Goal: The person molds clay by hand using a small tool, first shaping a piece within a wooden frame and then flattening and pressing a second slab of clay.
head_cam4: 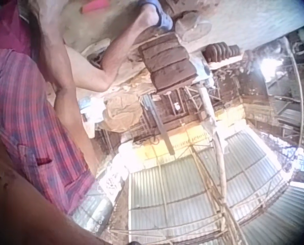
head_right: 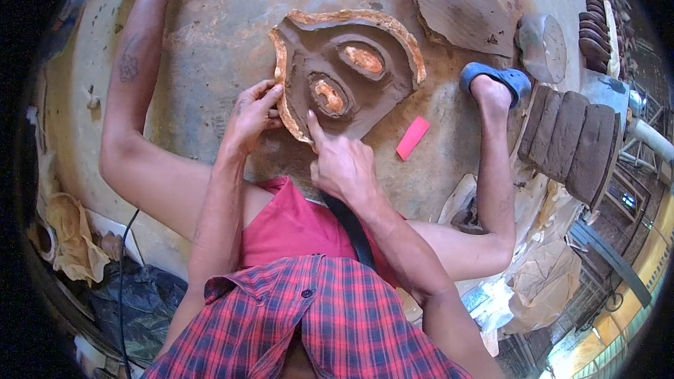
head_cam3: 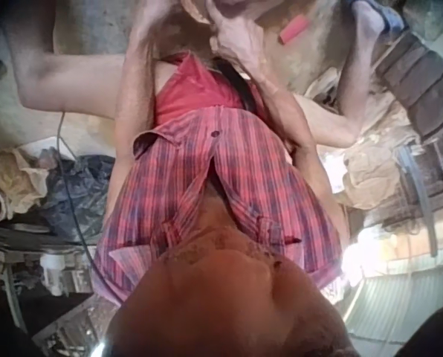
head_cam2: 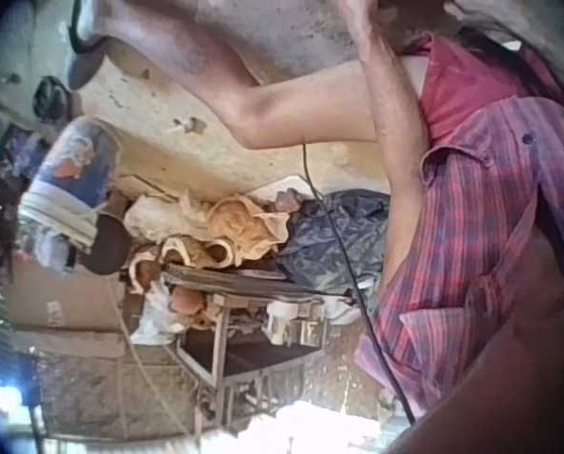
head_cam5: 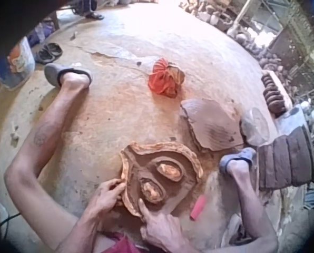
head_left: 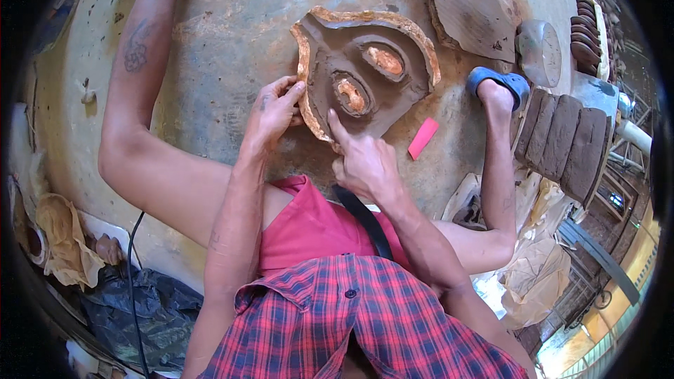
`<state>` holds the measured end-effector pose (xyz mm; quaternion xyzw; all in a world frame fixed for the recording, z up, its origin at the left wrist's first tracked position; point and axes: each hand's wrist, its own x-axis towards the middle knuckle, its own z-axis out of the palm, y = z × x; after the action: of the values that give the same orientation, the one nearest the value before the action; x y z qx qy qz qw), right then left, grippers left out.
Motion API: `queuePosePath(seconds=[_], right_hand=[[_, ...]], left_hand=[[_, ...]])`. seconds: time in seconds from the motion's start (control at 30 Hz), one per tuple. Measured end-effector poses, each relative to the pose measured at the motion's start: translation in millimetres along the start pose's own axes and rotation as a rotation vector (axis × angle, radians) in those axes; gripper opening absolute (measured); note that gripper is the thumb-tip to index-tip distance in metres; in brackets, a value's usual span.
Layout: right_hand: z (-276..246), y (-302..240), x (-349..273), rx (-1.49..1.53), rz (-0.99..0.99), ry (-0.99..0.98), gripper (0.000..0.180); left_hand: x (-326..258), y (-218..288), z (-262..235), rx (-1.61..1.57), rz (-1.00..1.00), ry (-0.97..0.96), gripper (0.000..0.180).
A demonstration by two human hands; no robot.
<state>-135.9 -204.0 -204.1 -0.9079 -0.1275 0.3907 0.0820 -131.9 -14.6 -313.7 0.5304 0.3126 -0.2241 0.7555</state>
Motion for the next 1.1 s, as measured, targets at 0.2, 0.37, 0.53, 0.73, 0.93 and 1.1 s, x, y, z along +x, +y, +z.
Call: queuePosePath(seconds=[0.2,0.37,0.53,0.73,0.93,1.1], right_hand=[[1.8,33.2,-10.7,0.059,-0.101,0.183,0.071],[-64.4,112.2,-72.9,0.379,0.062,0.73,0.043],[-130.2,281.2,-227.3,-0.177,0.592,1.484,0.034],[57.8,502.7,-406.7,-0.066,1.085,0.696,0.057],[88.3,481.8,-331.5,-0.008,1.083,0.749,0.053],[140.4,508.4,-383.8,-0.023,1.087,0.92,0.042]], left_hand=[[6.0,6.0,4.2,0.101,-0.001,-0.045,0.04],[11.6,-2.2,-4.0,0.196,-0.076,0.075,0.039],[25.3,-18.2,-29.6,0.169,-0.026,0.019,0.067],[15.2,-27.3,-9.4,0.281,-0.045,-0.07,0.066],[10.8,-2.1,-35.9,0.178,0.033,0.008,0.053],[-8.1,-5.9,21.0,0.689,0.326,-0.21,0.06]])
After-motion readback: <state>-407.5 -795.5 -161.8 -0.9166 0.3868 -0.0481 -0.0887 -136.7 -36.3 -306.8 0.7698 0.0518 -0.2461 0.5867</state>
